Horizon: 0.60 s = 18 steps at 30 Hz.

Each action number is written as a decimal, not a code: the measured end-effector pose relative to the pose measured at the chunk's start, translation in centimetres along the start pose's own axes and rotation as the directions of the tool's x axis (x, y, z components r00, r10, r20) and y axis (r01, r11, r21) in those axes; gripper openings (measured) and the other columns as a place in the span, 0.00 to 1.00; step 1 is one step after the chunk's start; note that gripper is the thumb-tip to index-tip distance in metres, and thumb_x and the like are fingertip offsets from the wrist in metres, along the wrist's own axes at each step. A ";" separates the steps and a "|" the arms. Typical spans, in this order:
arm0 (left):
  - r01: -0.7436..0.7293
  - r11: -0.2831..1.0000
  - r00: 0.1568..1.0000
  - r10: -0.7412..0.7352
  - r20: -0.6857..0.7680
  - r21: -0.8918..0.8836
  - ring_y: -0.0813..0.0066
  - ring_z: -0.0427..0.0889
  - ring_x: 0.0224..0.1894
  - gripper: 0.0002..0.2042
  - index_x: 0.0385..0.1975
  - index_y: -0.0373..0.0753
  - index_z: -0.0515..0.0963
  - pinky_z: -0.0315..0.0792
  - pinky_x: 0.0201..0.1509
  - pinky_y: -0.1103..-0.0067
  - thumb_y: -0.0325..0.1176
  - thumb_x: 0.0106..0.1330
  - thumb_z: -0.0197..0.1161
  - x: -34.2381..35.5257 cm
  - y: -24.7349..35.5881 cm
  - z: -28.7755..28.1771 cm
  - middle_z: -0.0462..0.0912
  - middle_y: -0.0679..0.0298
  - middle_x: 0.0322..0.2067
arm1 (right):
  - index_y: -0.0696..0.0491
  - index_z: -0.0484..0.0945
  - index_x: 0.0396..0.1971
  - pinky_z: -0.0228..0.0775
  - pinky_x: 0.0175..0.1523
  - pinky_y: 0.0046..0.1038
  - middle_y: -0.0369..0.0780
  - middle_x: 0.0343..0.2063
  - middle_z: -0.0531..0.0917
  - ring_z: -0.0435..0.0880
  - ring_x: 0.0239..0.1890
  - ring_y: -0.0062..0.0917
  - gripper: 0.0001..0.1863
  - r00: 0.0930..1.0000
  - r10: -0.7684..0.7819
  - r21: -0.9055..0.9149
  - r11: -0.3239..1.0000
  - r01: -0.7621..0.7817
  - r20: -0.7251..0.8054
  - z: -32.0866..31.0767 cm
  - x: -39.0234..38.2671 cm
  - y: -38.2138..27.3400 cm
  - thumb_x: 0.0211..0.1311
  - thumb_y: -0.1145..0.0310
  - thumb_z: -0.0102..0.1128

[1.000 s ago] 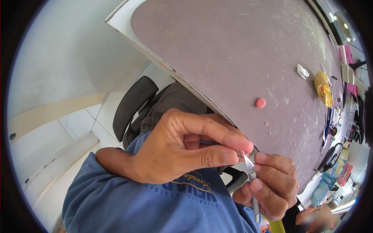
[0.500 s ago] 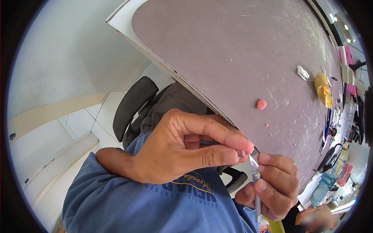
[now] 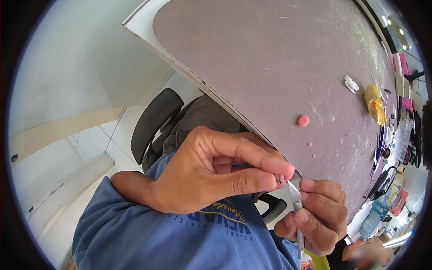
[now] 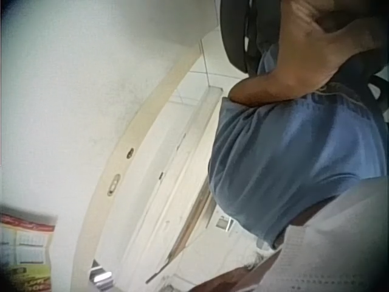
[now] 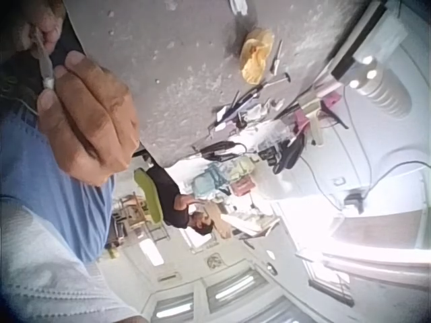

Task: Applying and shaping composite material on a dental prosthesis and curing it with a UV light.

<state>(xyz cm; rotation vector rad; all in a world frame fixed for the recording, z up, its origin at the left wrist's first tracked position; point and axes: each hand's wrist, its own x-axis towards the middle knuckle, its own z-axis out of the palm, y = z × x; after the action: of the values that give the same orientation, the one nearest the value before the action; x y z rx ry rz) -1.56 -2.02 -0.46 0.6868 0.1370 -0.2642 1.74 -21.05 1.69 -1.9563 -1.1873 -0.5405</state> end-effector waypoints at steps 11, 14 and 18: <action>-0.020 1.000 1.000 0.020 -0.015 0.010 0.67 0.82 0.38 0.06 0.36 0.28 0.81 0.77 0.45 0.74 0.21 0.60 0.64 0.0 0.1 0.1 0.81 0.49 0.35 | 0.55 0.74 0.34 0.75 0.29 0.25 0.42 0.24 0.77 0.81 0.26 0.30 0.11 1.000 -0.002 0.014 1.000 0.002 0.014 0.1 0.2 0.1 0.54 0.68 0.67; -0.011 1.000 1.000 0.011 -0.022 -0.011 0.67 0.82 0.38 0.06 0.36 0.28 0.81 0.77 0.45 0.74 0.21 0.60 0.64 -0.1 0.0 0.1 0.81 0.49 0.35 | 0.55 0.74 0.35 0.75 0.29 0.25 0.42 0.25 0.77 0.81 0.26 0.31 0.12 0.998 0.034 0.041 0.999 -0.036 0.050 -0.5 0.2 -0.1 0.55 0.68 0.66; -0.009 1.000 1.000 0.009 -0.021 -0.013 0.67 0.82 0.37 0.06 0.35 0.28 0.82 0.76 0.45 0.74 0.21 0.60 0.64 0.0 0.1 0.2 0.81 0.49 0.35 | 0.54 0.73 0.37 0.76 0.31 0.26 0.42 0.26 0.77 0.82 0.28 0.31 0.11 0.997 0.053 0.025 0.998 -0.055 0.050 -0.2 0.2 -0.3 0.56 0.70 0.64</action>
<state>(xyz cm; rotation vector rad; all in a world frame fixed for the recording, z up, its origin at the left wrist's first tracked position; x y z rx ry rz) -1.54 -2.07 -0.29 0.6776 0.1552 -0.2474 1.63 -21.04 2.07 -1.9837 -1.1629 -0.4489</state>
